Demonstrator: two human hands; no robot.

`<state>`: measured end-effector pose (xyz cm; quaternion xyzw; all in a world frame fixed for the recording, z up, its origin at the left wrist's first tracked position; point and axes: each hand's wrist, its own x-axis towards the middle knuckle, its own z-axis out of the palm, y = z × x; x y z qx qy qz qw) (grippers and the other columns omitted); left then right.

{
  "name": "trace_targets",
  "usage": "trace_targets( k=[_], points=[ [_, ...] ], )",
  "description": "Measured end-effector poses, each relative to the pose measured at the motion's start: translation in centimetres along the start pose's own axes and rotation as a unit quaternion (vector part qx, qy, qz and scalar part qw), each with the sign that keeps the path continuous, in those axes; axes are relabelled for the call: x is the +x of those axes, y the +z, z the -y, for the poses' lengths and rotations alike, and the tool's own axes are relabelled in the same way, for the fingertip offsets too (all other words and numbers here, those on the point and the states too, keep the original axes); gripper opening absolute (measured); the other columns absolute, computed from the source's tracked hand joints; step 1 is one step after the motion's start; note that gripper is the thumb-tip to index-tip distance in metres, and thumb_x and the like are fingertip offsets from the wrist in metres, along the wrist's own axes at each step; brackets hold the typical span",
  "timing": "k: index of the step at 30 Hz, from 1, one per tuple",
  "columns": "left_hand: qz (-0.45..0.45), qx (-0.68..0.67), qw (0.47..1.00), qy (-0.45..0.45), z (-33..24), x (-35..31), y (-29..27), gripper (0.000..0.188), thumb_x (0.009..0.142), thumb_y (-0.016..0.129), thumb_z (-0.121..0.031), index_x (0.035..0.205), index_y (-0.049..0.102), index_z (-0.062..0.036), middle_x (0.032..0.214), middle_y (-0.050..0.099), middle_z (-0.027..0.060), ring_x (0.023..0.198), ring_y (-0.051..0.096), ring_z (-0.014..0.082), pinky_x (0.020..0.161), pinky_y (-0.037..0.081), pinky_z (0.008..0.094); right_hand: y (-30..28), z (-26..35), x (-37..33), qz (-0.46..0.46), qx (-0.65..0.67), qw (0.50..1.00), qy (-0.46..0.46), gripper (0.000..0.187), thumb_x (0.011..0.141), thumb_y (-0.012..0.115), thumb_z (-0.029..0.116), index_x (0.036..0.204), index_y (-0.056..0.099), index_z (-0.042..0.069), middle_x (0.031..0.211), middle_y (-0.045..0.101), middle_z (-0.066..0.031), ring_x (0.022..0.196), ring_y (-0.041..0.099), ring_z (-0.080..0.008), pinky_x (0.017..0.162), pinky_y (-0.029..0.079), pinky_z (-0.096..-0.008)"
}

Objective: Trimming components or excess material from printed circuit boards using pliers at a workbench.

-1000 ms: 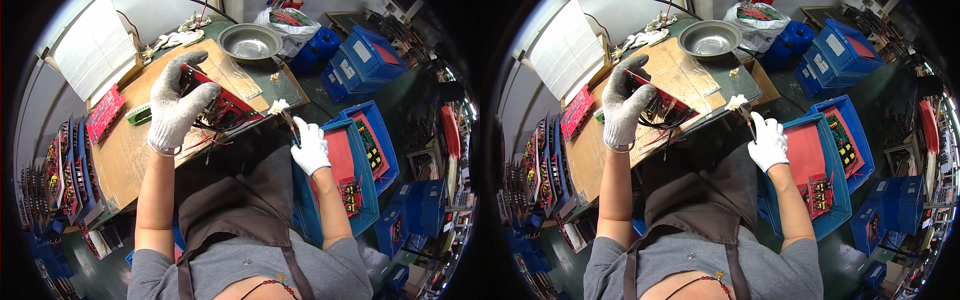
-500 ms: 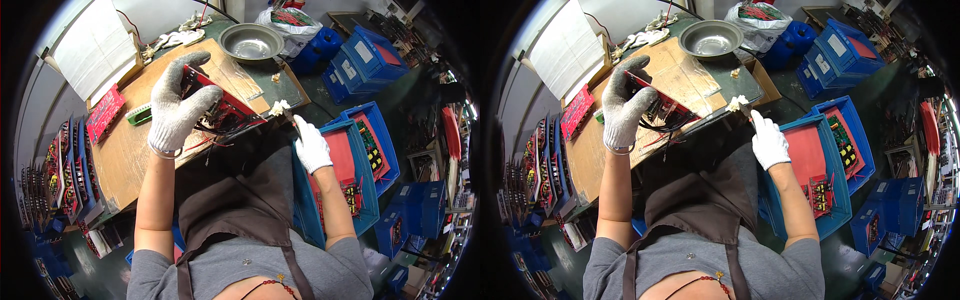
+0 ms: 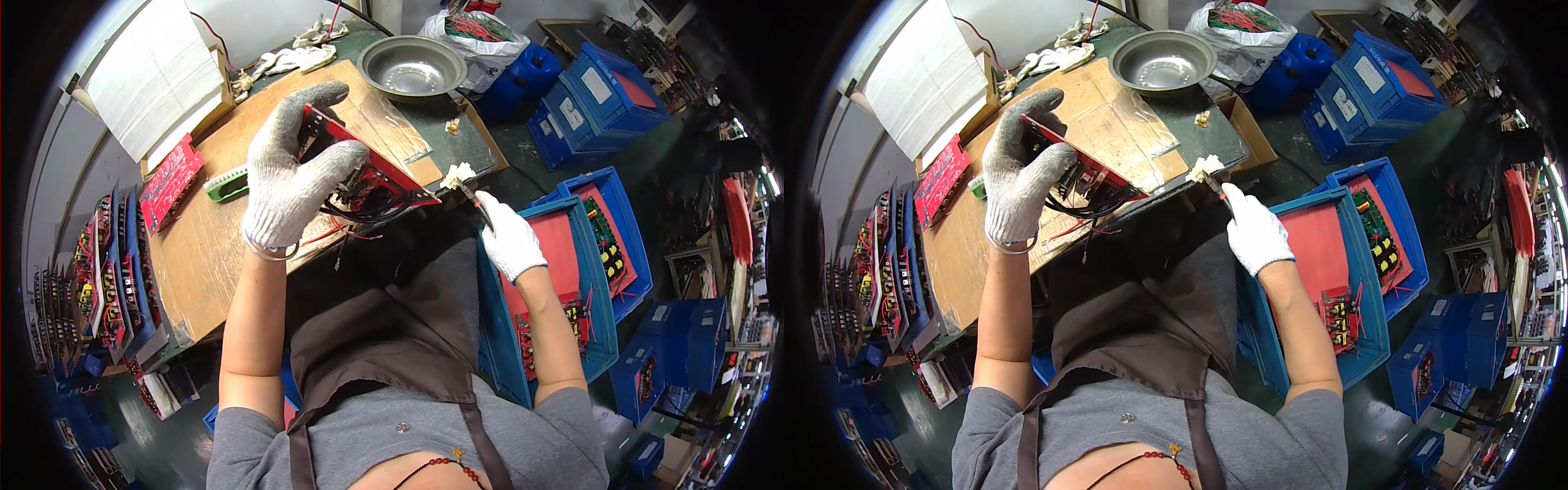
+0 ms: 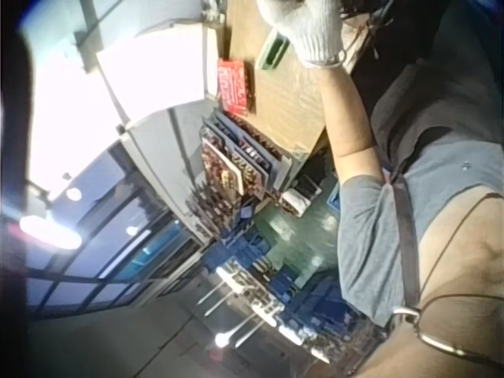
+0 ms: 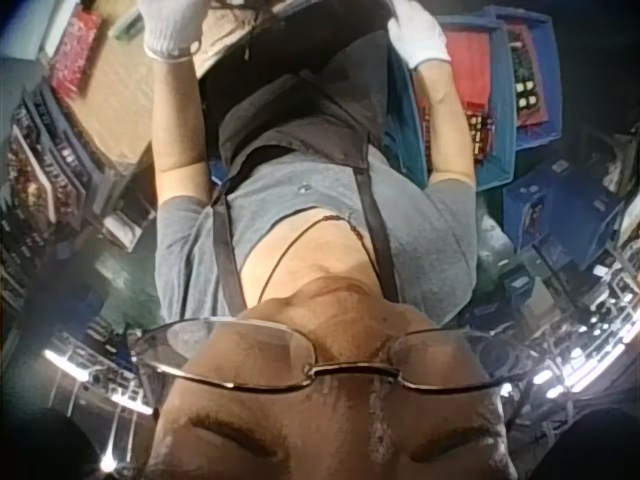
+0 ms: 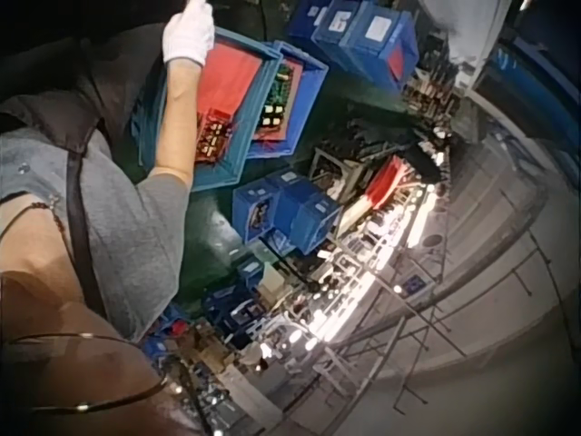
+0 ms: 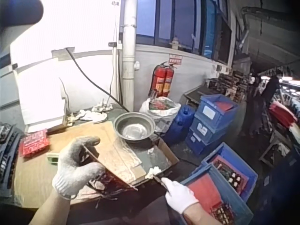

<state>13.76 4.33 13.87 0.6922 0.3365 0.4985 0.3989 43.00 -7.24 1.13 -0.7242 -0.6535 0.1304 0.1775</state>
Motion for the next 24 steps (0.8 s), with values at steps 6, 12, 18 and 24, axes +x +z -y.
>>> trace_targets(
  k=[6, 12, 18, 24],
  points=[
    [-0.001, 0.018, 1.000, -0.001, 0.2, 0.1, -0.1, 0.057, 0.080, 0.077, -0.012, 0.135, 0.064, -0.0028, 0.104, 0.062, 0.0033, 0.094, 0.059, 0.0123, 0.087, 0.053, 0.0286, 0.6, 2.4, -0.2, -0.039, -0.233, 0.971, 0.012, 0.057, 0.092, 0.059, 0.010, 0.148, 0.051, 0.018, 0.102, 0.061, -0.0155, 0.092, 0.064, -0.0350, 0.079, 0.055, -0.0477],
    [-0.001, -0.001, 1.000, 0.001, 0.3, -0.1, -0.1, 0.057, 0.080, 0.077, -0.011, 0.135, 0.064, -0.0031, 0.104, 0.062, 0.0033, 0.095, 0.059, 0.0124, 0.087, 0.053, 0.0284, 0.1, 3.9, 0.8, -0.056, -0.320, 0.943, 0.065, 0.059, 0.091, 0.059, 0.012, 0.149, 0.051, 0.020, 0.110, 0.059, -0.0150, 0.104, 0.058, -0.0354, 0.083, 0.052, -0.0519],
    [-0.015, -0.018, 1.000, 0.008, 0.6, -0.4, -0.5, 0.056, 0.078, 0.082, -0.008, 0.132, 0.065, -0.0015, 0.119, 0.067, 0.0039, 0.095, 0.059, 0.0080, 0.090, 0.052, 0.0263, -0.1, 2.3, 1.7, 0.033, -0.249, 0.961, 0.116, 0.076, 0.082, 0.074, 0.028, 0.152, 0.043, 0.024, 0.120, 0.055, -0.0177, 0.112, 0.055, -0.0364, 0.086, 0.049, -0.0509],
    [-0.009, -0.013, 1.000, -0.018, 0.1, -0.4, -0.5, 0.057, 0.081, 0.077, -0.011, 0.135, 0.063, -0.0034, 0.106, 0.063, 0.0046, 0.099, 0.060, 0.0134, 0.091, 0.053, 0.0297, 0.2, 2.7, 2.6, -0.044, -0.312, 0.940, 0.128, 0.073, 0.079, 0.079, 0.028, 0.144, 0.049, 0.020, 0.121, 0.054, -0.0170, 0.115, 0.054, -0.0355, 0.088, 0.047, -0.0505]
  ],
)
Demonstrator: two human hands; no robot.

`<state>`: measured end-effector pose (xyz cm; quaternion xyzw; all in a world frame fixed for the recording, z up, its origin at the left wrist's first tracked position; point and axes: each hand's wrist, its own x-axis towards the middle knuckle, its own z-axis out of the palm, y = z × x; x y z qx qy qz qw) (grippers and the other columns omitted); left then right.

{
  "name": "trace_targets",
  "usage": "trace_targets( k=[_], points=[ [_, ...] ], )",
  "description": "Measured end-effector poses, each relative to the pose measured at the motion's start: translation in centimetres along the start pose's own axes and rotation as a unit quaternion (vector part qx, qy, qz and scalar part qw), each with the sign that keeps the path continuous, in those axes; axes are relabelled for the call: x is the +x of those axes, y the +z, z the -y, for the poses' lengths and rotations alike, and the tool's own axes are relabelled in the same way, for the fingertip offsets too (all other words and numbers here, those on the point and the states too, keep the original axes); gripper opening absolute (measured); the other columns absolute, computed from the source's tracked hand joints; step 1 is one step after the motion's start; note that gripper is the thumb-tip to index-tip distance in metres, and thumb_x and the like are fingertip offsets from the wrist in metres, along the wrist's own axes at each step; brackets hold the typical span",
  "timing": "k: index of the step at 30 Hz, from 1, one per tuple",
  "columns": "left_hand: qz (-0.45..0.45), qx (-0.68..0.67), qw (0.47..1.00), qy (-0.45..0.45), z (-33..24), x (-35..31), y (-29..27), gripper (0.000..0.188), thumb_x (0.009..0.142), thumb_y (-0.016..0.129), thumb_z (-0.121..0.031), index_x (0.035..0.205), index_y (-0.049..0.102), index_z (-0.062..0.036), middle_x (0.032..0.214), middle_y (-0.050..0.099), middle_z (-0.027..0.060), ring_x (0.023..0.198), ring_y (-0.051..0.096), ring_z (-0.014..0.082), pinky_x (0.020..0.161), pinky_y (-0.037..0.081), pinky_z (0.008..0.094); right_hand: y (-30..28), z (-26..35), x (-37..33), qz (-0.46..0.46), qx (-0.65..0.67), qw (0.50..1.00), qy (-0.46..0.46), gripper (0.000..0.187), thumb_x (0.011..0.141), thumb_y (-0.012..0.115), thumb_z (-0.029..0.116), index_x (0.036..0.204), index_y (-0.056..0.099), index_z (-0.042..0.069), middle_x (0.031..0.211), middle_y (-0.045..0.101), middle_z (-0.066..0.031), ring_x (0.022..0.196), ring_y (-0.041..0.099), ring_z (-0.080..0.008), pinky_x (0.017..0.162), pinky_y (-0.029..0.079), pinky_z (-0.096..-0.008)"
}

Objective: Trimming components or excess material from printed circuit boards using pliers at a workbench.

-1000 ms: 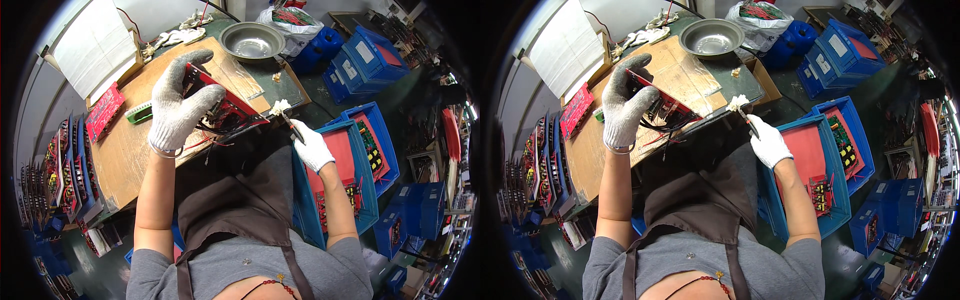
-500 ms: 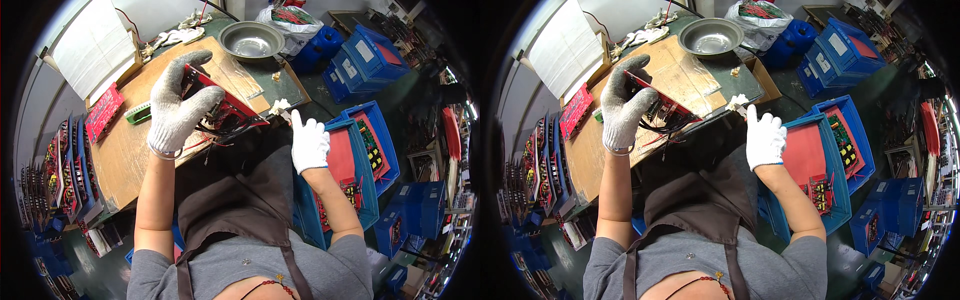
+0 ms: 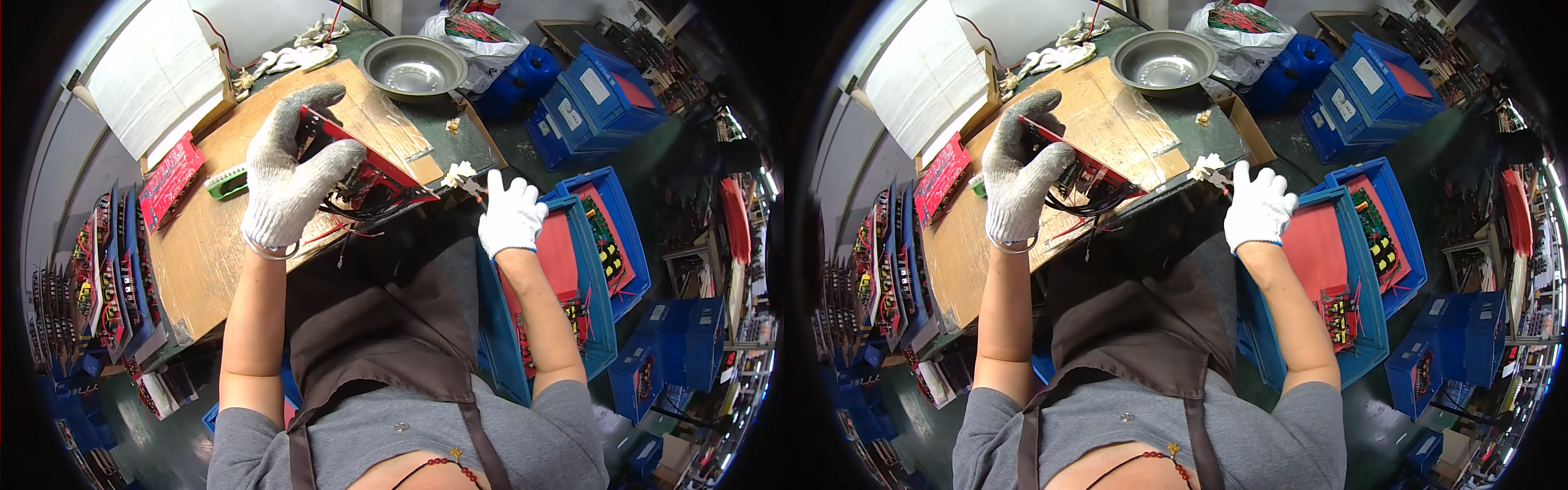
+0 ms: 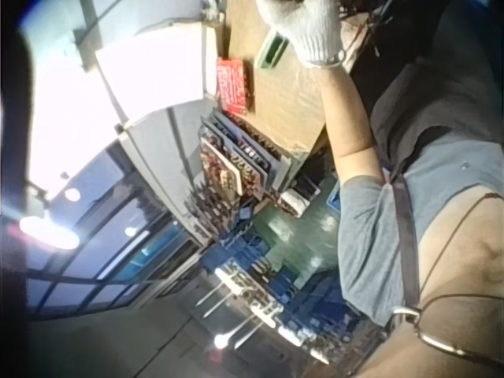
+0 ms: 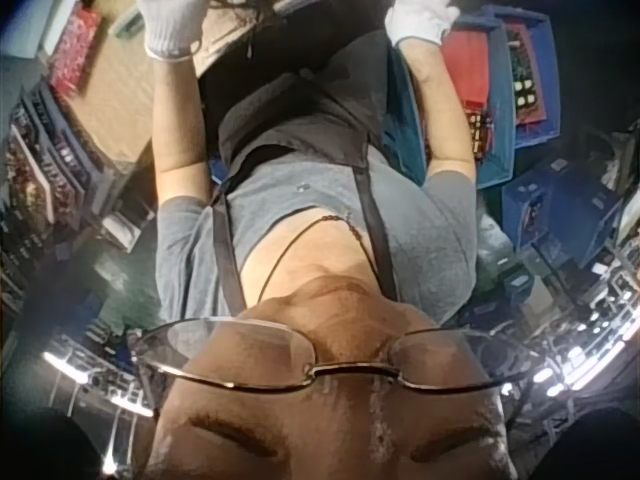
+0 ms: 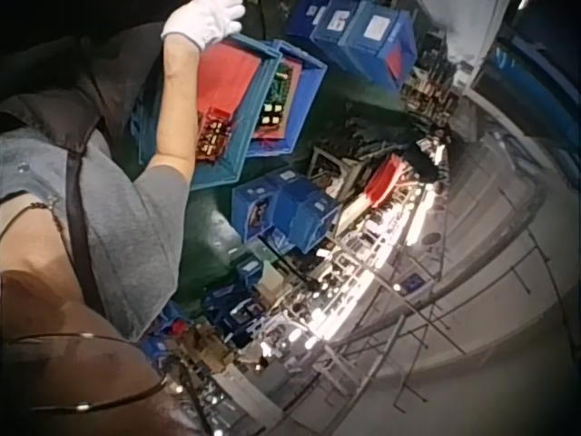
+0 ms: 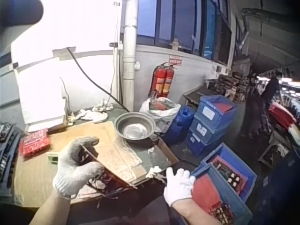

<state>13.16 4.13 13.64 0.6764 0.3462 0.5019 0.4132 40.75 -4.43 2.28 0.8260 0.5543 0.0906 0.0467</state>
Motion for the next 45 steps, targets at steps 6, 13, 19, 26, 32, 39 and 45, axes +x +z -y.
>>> trace_targets(
  k=[6, 13, 19, 26, 32, 39, 45],
  points=[
    [0.011, -0.004, 1.000, 0.010, -0.1, -0.3, 0.1, 0.058, 0.081, 0.078, -0.011, 0.136, 0.063, -0.0035, 0.105, 0.062, 0.0040, 0.097, 0.060, 0.0129, 0.090, 0.053, 0.0291, -1.3, -0.9, 1.5, 0.021, -0.003, 0.999, -0.035, 0.071, 0.078, 0.080, 0.028, 0.141, 0.050, 0.018, 0.121, 0.055, -0.0167, 0.115, 0.055, -0.0358, 0.090, 0.047, -0.0510],
    [0.009, 0.006, 1.000, 0.012, -0.4, -0.1, 0.3, 0.056, 0.078, 0.083, -0.009, 0.131, 0.066, -0.0013, 0.115, 0.069, 0.0047, 0.094, 0.062, 0.0089, 0.090, 0.054, 0.0272, -1.3, -2.6, 4.0, 0.138, 0.046, 0.988, -0.055, 0.072, 0.076, 0.072, 0.035, 0.141, 0.049, 0.013, 0.128, 0.057, -0.0236, 0.123, 0.055, -0.0431, 0.101, 0.048, -0.0535],
    [0.021, 0.016, 0.999, 0.033, 0.0, 0.0, 0.3, 0.054, 0.081, 0.080, -0.009, 0.132, 0.065, -0.0027, 0.109, 0.065, 0.0026, 0.092, 0.060, 0.0092, 0.088, 0.053, 0.0271, -1.6, -3.6, 5.7, 0.252, 0.087, 0.957, -0.112, 0.067, 0.075, 0.070, 0.035, 0.134, 0.051, 0.011, 0.129, 0.060, -0.0260, 0.124, 0.059, -0.0452, 0.104, 0.050, -0.0532],
    [0.005, 0.003, 1.000, 0.013, 0.1, 0.0, -0.1, 0.053, 0.079, 0.083, -0.010, 0.129, 0.067, -0.0019, 0.104, 0.070, 0.0038, 0.092, 0.063, 0.0096, 0.087, 0.055, 0.0283, -2.4, -3.0, 5.0, 0.218, 0.034, 0.970, -0.101, 0.066, 0.076, 0.071, 0.032, 0.135, 0.049, 0.010, 0.133, 0.057, -0.0253, 0.129, 0.054, -0.0445, 0.106, 0.047, -0.0546],
    [-0.002, -0.003, 1.000, 0.015, 0.2, -0.2, -0.5, 0.052, 0.079, 0.083, -0.011, 0.128, 0.067, -0.0024, 0.103, 0.070, 0.0046, 0.091, 0.064, 0.0096, 0.086, 0.056, 0.0280, -2.0, -3.0, 4.6, 0.225, 0.050, 0.969, -0.093, 0.067, 0.076, 0.071, 0.029, 0.135, 0.048, 0.009, 0.133, 0.056, -0.0250, 0.128, 0.054, -0.0445, 0.105, 0.046, -0.0573],
    [0.013, 0.036, 0.999, 0.013, 0.0, 0.2, -0.4, 0.051, 0.083, 0.079, -0.012, 0.132, 0.066, -0.0036, 0.103, 0.061, -0.0002, 0.091, 0.058, 0.0084, 0.085, 0.054, 0.0260, -0.5, -5.5, 3.9, 0.177, 0.036, 0.981, -0.070, 0.063, 0.074, 0.071, 0.029, 0.130, 0.050, 0.009, 0.123, 0.059, -0.0253, 0.118, 0.058, -0.0441, 0.099, 0.050, -0.0512],
    [0.009, 0.009, 1.000, 0.005, -0.3, 0.7, 0.1, 0.050, 0.083, 0.078, -0.011, 0.131, 0.066, -0.0026, 0.100, 0.063, -0.0001, 0.089, 0.059, 0.0077, 0.085, 0.054, 0.0255, -1.5, -5.5, 1.0, 0.004, 0.286, 0.952, -0.113, 0.044, 0.088, 0.068, 0.025, 0.127, 0.056, 0.008, 0.110, 0.064, -0.0206, 0.106, 0.064, -0.0410, 0.092, 0.053, -0.0474]
  ],
)
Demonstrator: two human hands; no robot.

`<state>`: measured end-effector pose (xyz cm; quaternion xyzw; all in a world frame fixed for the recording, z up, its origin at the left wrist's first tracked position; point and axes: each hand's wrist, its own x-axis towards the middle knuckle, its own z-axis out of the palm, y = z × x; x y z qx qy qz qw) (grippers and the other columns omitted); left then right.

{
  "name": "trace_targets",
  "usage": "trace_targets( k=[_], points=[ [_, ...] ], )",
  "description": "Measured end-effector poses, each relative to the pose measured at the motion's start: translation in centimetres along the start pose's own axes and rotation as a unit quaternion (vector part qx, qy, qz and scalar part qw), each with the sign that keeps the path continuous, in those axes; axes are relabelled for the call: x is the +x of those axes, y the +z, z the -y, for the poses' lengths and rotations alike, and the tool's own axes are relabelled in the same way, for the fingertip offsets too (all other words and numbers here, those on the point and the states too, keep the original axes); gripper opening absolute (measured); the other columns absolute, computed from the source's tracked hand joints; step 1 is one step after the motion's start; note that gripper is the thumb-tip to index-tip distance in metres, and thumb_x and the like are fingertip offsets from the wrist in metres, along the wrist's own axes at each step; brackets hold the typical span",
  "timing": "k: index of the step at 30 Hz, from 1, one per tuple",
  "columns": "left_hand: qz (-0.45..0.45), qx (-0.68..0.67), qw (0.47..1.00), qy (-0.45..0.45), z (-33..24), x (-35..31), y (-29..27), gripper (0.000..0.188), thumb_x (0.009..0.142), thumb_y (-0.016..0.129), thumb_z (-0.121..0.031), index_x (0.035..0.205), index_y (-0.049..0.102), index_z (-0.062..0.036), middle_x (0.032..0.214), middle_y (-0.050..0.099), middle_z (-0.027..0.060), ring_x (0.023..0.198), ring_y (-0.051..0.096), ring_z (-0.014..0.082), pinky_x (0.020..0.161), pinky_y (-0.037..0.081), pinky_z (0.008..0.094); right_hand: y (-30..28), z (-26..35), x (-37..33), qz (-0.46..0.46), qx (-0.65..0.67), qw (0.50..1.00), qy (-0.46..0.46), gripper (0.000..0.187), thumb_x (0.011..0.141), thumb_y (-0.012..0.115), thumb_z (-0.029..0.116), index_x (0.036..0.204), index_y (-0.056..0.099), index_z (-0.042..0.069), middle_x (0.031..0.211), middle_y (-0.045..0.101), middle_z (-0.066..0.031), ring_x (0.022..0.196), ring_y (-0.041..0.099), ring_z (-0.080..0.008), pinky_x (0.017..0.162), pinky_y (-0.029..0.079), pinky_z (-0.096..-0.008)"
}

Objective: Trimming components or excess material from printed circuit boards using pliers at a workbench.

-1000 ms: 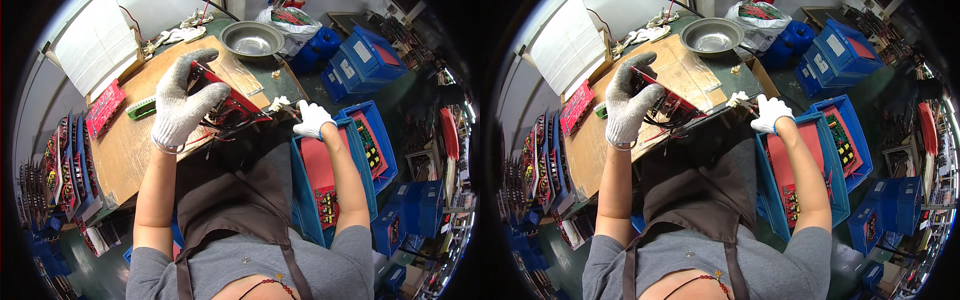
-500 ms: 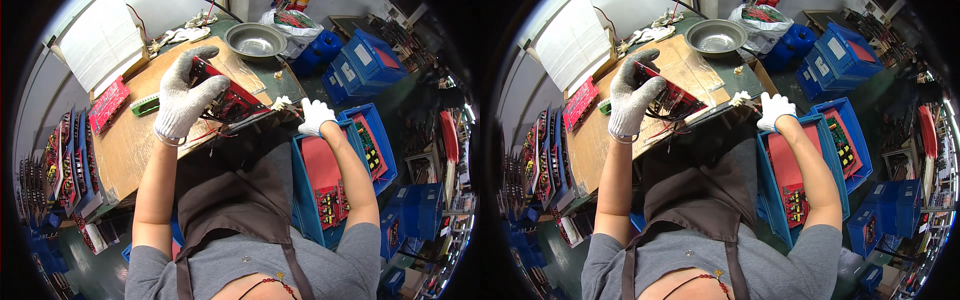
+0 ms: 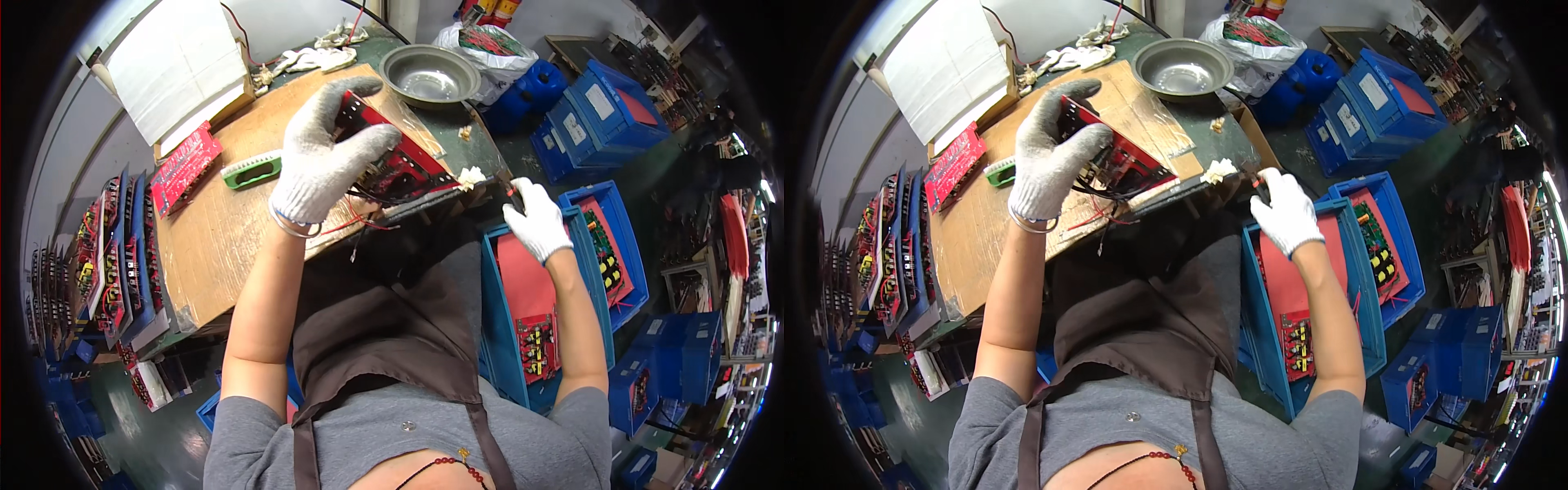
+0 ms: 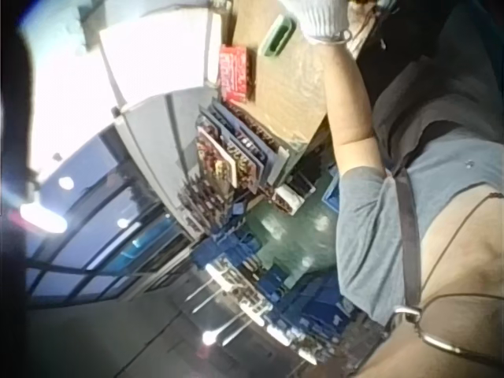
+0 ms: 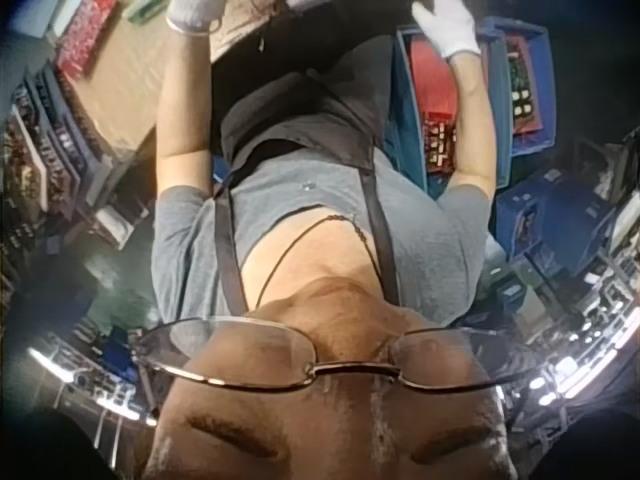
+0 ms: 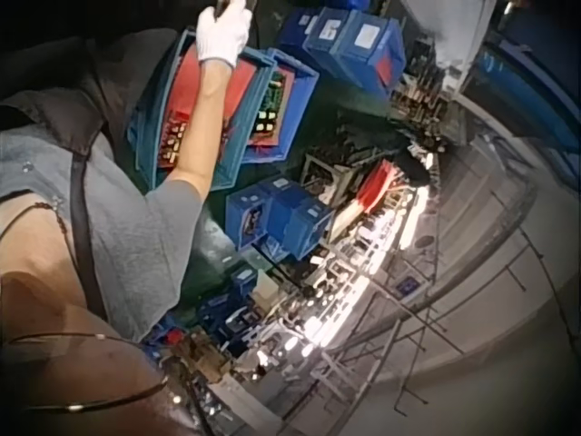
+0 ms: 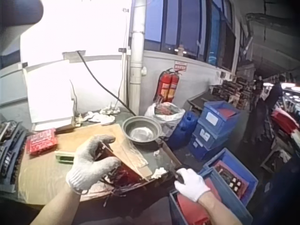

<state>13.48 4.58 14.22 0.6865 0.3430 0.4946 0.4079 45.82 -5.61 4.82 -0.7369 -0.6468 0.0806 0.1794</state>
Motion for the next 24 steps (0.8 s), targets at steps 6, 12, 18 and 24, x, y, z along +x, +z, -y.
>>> trace_targets(
  k=[6, 12, 18, 24],
  points=[
    [0.004, 0.012, 0.999, -0.035, -0.5, 0.5, 0.3, 0.050, 0.081, 0.078, -0.013, 0.129, 0.067, -0.0025, 0.094, 0.064, -0.0004, 0.085, 0.060, 0.0076, 0.083, 0.054, 0.0259, -3.9, 6.8, -2.5, -0.097, 0.180, 0.972, -0.113, 0.043, 0.082, 0.074, 0.004, 0.124, 0.064, 0.006, 0.107, 0.065, -0.0166, 0.097, 0.067, -0.0327, 0.089, 0.054, -0.0398],
    [0.004, 0.054, 0.999, -0.007, -0.3, 0.7, 0.4, 0.050, 0.081, 0.079, -0.015, 0.128, 0.067, -0.0025, 0.095, 0.066, 0.0007, 0.086, 0.061, 0.0078, 0.083, 0.054, 0.0265, -8.4, 9.7, -3.1, -0.144, -0.031, 0.968, -0.202, 0.055, 0.073, 0.077, 0.004, 0.126, 0.064, 0.011, 0.112, 0.064, -0.0125, 0.107, 0.062, -0.0354, 0.093, 0.051, -0.0431],
    [0.013, 0.039, 0.999, -0.001, -0.8, 0.6, 0.9, 0.051, 0.080, 0.079, -0.014, 0.128, 0.067, -0.0024, 0.094, 0.065, 0.0009, 0.084, 0.060, 0.0077, 0.081, 0.054, 0.0260, -9.6, 10.2, -2.7, -0.109, -0.155, 0.963, -0.189, 0.056, 0.074, 0.079, 0.012, 0.127, 0.063, 0.015, 0.114, 0.062, -0.0105, 0.110, 0.059, -0.0327, 0.093, 0.047, -0.0434],
    [0.013, 0.060, 0.998, 0.029, -0.1, 0.5, 0.7, 0.050, 0.079, 0.084, -0.018, 0.125, 0.069, -0.0042, 0.096, 0.067, 0.0036, 0.087, 0.062, 0.0099, 0.083, 0.055, 0.0287, -9.9, 9.7, -2.8, -0.037, -0.110, 0.974, -0.197, 0.049, 0.075, 0.075, 0.006, 0.122, 0.065, 0.009, 0.103, 0.067, -0.0118, 0.096, 0.064, -0.0359, 0.085, 0.052, -0.0418]
  ],
)
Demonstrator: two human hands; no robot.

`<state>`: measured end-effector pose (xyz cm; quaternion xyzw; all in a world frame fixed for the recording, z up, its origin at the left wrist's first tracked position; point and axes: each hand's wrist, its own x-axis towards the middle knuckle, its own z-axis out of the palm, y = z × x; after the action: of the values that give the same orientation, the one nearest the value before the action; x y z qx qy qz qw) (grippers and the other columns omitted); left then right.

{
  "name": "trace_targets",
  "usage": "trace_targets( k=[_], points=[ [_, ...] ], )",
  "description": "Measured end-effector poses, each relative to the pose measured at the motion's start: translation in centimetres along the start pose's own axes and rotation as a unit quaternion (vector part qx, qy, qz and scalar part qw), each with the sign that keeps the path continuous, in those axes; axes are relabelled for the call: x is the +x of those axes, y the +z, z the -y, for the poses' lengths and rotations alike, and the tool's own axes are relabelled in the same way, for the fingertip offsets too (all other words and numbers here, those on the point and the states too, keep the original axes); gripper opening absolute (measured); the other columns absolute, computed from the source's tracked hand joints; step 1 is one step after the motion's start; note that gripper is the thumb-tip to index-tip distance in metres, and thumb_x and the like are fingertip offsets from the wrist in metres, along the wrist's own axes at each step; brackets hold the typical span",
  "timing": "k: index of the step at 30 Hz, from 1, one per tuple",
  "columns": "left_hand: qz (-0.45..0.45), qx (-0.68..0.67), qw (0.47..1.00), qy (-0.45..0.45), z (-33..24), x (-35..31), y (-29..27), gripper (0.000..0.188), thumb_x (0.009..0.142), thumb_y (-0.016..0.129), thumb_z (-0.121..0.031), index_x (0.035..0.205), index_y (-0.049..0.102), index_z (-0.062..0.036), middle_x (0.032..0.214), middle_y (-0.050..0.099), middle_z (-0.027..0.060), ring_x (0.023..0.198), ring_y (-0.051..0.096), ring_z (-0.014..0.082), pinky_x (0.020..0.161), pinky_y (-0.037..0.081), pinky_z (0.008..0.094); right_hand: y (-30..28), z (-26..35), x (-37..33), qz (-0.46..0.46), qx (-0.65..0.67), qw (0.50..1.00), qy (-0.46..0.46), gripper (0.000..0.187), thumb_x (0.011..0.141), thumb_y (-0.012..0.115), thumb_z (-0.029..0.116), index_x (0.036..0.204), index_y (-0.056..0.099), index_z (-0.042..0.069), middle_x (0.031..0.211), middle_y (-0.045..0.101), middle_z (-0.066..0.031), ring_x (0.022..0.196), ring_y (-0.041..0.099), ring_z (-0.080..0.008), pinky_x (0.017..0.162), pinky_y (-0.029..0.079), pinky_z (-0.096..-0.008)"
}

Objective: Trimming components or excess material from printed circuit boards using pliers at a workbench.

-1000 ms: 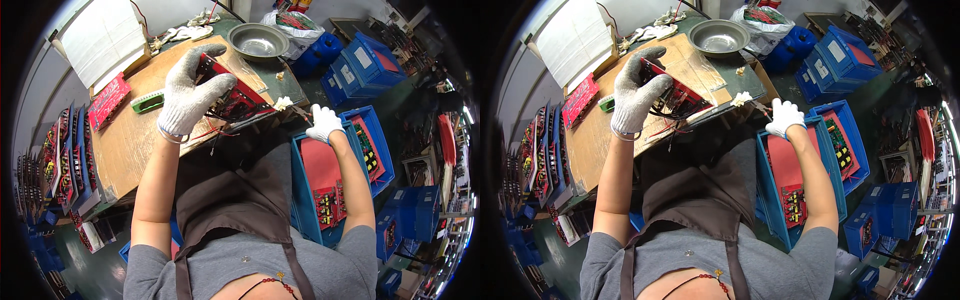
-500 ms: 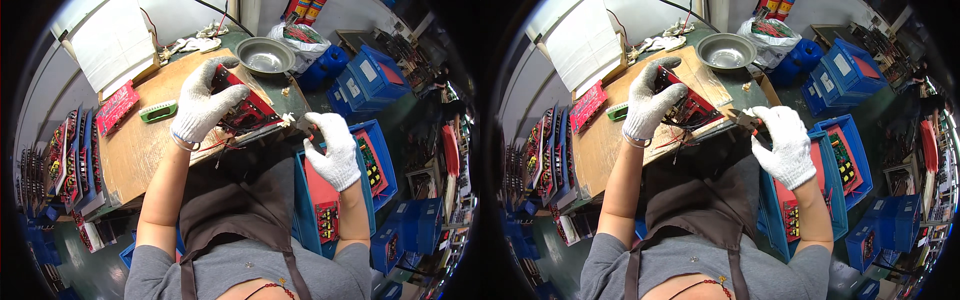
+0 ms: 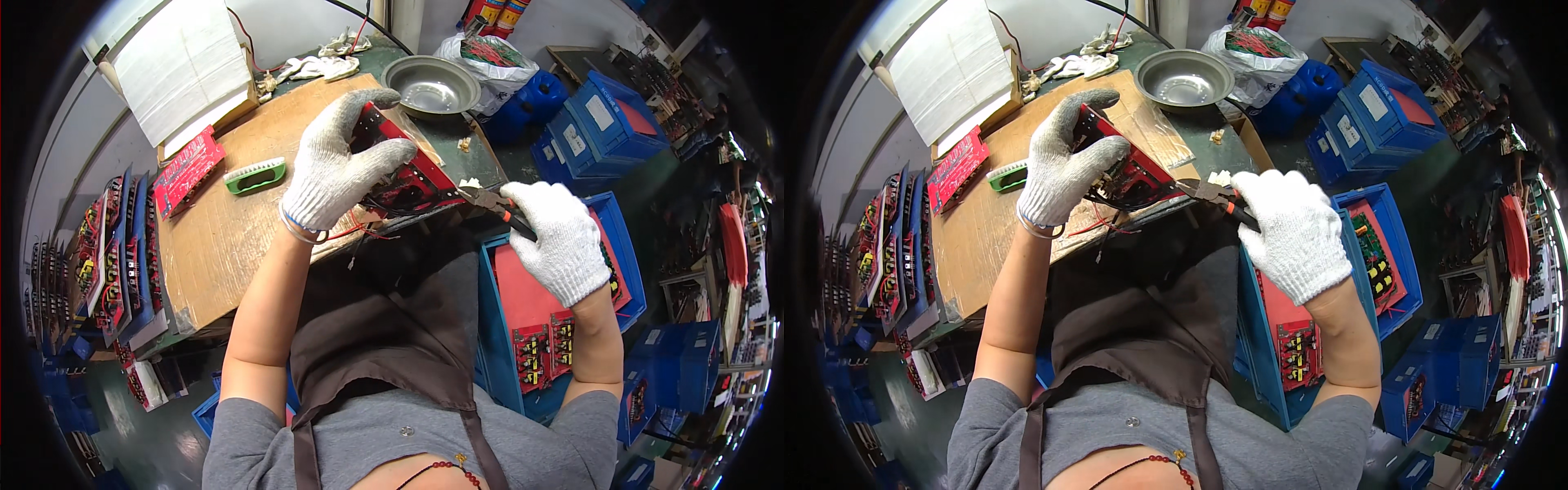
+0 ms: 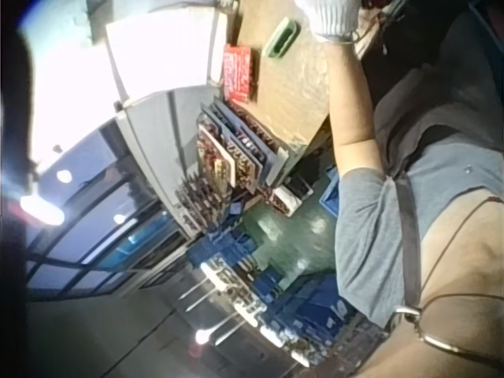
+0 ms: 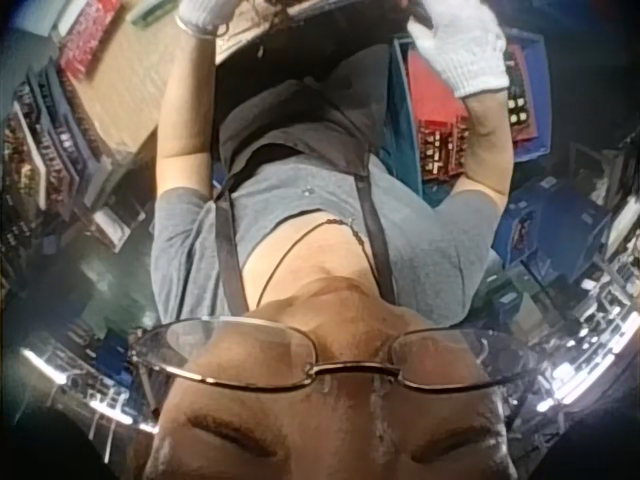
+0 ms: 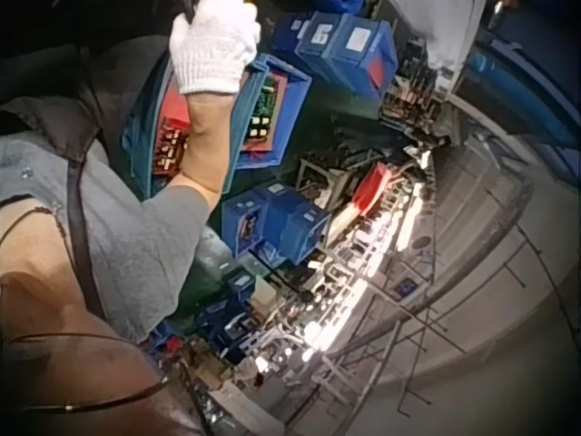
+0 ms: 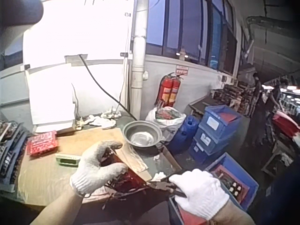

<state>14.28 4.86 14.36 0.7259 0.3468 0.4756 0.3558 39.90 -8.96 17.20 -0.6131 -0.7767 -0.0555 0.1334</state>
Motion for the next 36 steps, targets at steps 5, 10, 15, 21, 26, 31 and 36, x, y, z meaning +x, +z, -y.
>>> trace_targets(
  k=[5, 10, 15, 21, 26, 31, 36],
  points=[
    [0.014, -0.026, 1.000, -0.007, -0.5, -0.4, -0.4, 0.041, 0.074, 0.073, -0.004, 0.115, 0.072, -0.0003, 0.093, 0.067, 0.0018, 0.083, 0.061, 0.0095, 0.079, 0.053, 0.0269, 1.2, -1.6, 0.8, 0.140, 0.280, 0.950, 0.015, 0.032, 0.081, 0.066, 0.001, 0.113, 0.069, 0.001, 0.092, 0.071, -0.0096, 0.083, 0.069, -0.0248, 0.078, 0.056, -0.0344],
    [0.041, -0.040, 0.998, 0.010, 0.8, -0.9, -1.4, 0.041, 0.068, 0.071, -0.003, 0.109, 0.072, 0.0008, 0.093, 0.068, 0.0017, 0.085, 0.062, 0.0105, 0.079, 0.052, 0.0260, 4.3, -2.9, 1.6, 0.255, 0.543, 0.777, 0.191, 0.023, 0.084, 0.062, 0.005, 0.105, 0.070, -0.002, 0.080, 0.069, -0.0059, 0.066, 0.062, -0.0106, 0.061, 0.050, -0.0257],
    [0.014, -0.106, 0.993, 0.044, 1.3, -1.9, -1.6, 0.040, 0.065, 0.082, -0.008, 0.104, 0.073, 0.0003, 0.086, 0.065, 0.0024, 0.079, 0.061, 0.0105, 0.074, 0.052, 0.0269, 7.7, -6.0, -0.4, 0.211, 0.526, 0.785, 0.251, 0.024, 0.086, 0.063, 0.012, 0.105, 0.070, 0.000, 0.079, 0.069, -0.0071, 0.065, 0.060, -0.0112, 0.060, 0.048, -0.0258],
    [-0.041, -0.189, 0.980, 0.039, 3.6, -3.1, -3.1, 0.040, 0.078, 0.074, -0.011, 0.116, 0.069, 0.0026, 0.107, 0.071, 0.0073, 0.093, 0.065, 0.0137, 0.085, 0.054, 0.0294, 11.3, -6.9, -2.2, 0.041, 0.144, 0.965, 0.214, 0.030, 0.084, 0.062, 0.012, 0.113, 0.066, 0.006, 0.088, 0.068, -0.0177, 0.081, 0.068, -0.0294, 0.074, 0.053, -0.0389],
    [-0.091, -0.207, 0.973, 0.057, 6.7, -3.9, -4.6, 0.058, 0.088, 0.076, -0.042, 0.121, 0.066, 0.0047, 0.110, 0.071, 0.0106, 0.095, 0.067, 0.0176, 0.089, 0.054, 0.0330, 13.0, -5.4, -1.7, 0.028, -0.083, 0.977, 0.196, 0.026, 0.086, 0.068, 0.020, 0.109, 0.061, 0.011, 0.094, 0.067, -0.0154, 0.090, 0.068, -0.0368, 0.078, 0.055, -0.0489],
    [-0.088, -0.196, 0.974, 0.074, 7.0, -4.2, -5.2, 0.067, 0.087, 0.077, -0.055, 0.117, 0.067, 0.0044, 0.103, 0.070, 0.0096, 0.091, 0.066, 0.0174, 0.085, 0.052, 0.0326, 14.6, -5.1, -1.1, 0.147, -0.076, 0.964, 0.207, 0.033, 0.085, 0.068, 0.023, 0.114, 0.061, 0.011, 0.097, 0.068, -0.0160, 0.093, 0.068, -0.0376, 0.081, 0.056, -0.0492],
    [-0.094, -0.211, 0.970, 0.074, 7.3, -4.1, -5.1, 0.065, 0.088, 0.077, -0.053, 0.117, 0.067, 0.0043, 0.102, 0.070, 0.0096, 0.091, 0.066, 0.0177, 0.086, 0.052, 0.0336, 14.3, -4.9, -1.2, 0.165, -0.060, 0.965, 0.192, 0.038, 0.083, 0.068, 0.025, 0.117, 0.061, 0.010, 0.110, 0.065, -0.0193, 0.105, 0.064, -0.0387, 0.088, 0.053, -0.0513]
  ],
)
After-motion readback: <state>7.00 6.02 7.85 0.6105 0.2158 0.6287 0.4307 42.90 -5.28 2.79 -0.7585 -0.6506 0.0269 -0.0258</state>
